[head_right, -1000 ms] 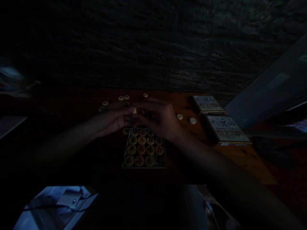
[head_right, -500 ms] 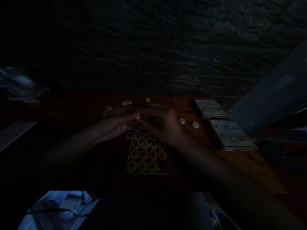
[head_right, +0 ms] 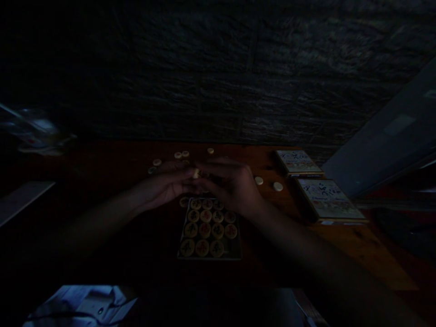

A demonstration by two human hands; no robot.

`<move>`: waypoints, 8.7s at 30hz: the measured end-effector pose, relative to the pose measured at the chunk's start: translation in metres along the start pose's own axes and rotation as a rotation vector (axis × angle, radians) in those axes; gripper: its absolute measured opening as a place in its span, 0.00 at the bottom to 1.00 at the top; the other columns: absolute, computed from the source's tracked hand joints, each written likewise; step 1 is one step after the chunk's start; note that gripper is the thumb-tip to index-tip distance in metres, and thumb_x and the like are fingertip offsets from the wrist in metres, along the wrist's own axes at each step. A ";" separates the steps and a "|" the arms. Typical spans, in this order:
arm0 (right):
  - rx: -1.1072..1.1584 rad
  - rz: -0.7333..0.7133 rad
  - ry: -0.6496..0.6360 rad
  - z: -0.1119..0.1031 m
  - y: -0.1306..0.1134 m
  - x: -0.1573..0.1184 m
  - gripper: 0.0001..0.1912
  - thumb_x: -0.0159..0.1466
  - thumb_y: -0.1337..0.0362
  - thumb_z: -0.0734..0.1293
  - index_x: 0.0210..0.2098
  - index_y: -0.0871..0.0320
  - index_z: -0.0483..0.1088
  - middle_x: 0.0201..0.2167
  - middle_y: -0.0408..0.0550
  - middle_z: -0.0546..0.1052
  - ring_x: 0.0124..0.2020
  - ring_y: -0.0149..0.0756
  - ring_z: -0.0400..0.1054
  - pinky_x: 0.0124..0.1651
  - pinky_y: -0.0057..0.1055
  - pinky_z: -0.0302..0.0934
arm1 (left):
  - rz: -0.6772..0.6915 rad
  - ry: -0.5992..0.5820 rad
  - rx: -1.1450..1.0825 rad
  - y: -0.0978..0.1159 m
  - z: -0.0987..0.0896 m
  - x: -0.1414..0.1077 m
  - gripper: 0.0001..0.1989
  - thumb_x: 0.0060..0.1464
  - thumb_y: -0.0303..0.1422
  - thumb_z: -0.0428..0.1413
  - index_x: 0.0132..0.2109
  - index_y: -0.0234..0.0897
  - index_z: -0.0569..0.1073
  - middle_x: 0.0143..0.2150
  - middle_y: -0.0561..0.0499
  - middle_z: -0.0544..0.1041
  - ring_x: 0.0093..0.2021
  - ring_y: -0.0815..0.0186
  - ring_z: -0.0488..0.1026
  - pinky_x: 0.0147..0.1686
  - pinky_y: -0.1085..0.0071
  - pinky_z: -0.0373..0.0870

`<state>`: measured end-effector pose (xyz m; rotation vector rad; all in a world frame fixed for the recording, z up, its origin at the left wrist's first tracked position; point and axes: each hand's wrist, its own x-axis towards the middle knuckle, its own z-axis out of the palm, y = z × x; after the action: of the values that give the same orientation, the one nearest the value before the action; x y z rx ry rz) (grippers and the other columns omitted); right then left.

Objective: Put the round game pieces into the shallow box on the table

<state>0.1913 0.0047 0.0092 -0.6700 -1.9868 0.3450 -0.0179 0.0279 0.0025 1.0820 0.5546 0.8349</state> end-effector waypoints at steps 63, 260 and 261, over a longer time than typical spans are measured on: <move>0.309 0.426 0.097 0.008 -0.003 0.002 0.12 0.60 0.57 0.78 0.42 0.55 0.83 0.38 0.48 0.85 0.37 0.37 0.80 0.41 0.31 0.72 | 0.296 0.207 0.260 -0.005 -0.001 0.002 0.17 0.46 0.30 0.73 0.45 0.37 0.84 0.43 0.47 0.87 0.38 0.65 0.84 0.41 0.70 0.81; -0.144 0.384 -0.537 -0.065 -0.068 -0.071 0.16 0.61 0.71 0.74 0.48 0.53 0.81 0.45 0.49 0.85 0.43 0.39 0.81 0.45 0.33 0.75 | 0.229 0.311 0.125 0.000 0.007 -0.002 0.12 0.54 0.38 0.63 0.38 0.33 0.83 0.38 0.44 0.84 0.34 0.63 0.78 0.34 0.70 0.72; -0.143 0.371 -0.540 -0.065 -0.069 -0.070 0.15 0.62 0.71 0.74 0.48 0.53 0.81 0.45 0.49 0.85 0.43 0.38 0.81 0.44 0.32 0.75 | 0.228 0.309 0.122 0.000 0.007 -0.002 0.11 0.54 0.38 0.63 0.38 0.33 0.83 0.38 0.44 0.84 0.34 0.63 0.78 0.33 0.70 0.72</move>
<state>0.2527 -0.0944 0.0244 -1.1342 -2.4072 0.6663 -0.0133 0.0224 0.0051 1.1486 0.7576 1.1927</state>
